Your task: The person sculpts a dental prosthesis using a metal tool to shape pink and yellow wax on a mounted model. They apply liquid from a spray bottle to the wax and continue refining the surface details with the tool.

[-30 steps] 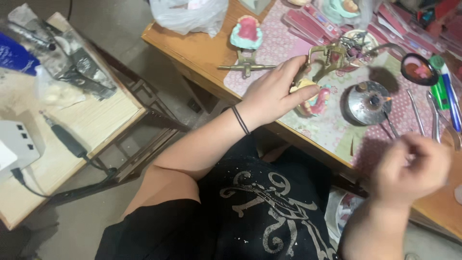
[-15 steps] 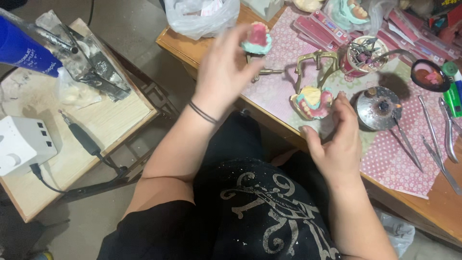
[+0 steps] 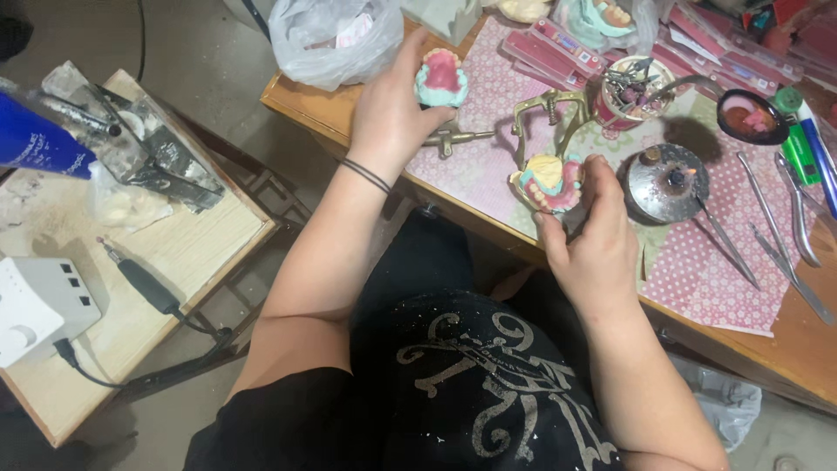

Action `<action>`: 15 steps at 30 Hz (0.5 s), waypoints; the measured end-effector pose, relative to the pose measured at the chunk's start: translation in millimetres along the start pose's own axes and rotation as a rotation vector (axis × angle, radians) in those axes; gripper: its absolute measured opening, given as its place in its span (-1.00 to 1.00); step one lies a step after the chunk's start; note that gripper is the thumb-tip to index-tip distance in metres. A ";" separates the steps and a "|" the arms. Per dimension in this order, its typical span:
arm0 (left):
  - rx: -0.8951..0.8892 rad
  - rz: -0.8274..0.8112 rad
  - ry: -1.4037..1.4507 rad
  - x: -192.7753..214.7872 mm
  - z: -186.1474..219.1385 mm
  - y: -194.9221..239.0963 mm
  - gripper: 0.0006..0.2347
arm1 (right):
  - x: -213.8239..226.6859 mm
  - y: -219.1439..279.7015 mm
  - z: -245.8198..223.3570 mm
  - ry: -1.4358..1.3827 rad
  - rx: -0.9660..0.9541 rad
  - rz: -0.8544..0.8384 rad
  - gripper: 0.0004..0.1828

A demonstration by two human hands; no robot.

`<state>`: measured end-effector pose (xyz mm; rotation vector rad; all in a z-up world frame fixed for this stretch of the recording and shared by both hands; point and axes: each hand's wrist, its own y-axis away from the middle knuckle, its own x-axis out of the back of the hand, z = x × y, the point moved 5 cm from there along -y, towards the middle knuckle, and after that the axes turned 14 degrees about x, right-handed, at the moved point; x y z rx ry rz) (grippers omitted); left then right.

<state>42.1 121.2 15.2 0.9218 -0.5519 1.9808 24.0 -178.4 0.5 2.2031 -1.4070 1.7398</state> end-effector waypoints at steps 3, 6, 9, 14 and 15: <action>-0.079 0.078 0.049 7.7 -1.7 6.7 -0.18 | -3.2 0.0 1.9 0.002 -0.005 0.001 -0.10; -0.161 0.162 0.163 20.5 3.2 21.2 -0.45 | -4.4 -4.5 -3.6 0.010 0.073 0.031 -0.11; -0.176 0.265 0.225 32.1 4.8 33.1 -0.51 | -7.0 -8.6 -7.0 0.032 0.143 0.043 -0.11; -0.230 0.228 0.319 43.1 11.9 50.0 -0.47 | -7.6 -11.9 -10.3 0.030 0.160 0.045 -0.08; -0.267 0.200 0.363 44.8 14.8 53.8 -0.45 | -7.9 -11.9 -10.6 0.035 0.170 0.049 -0.09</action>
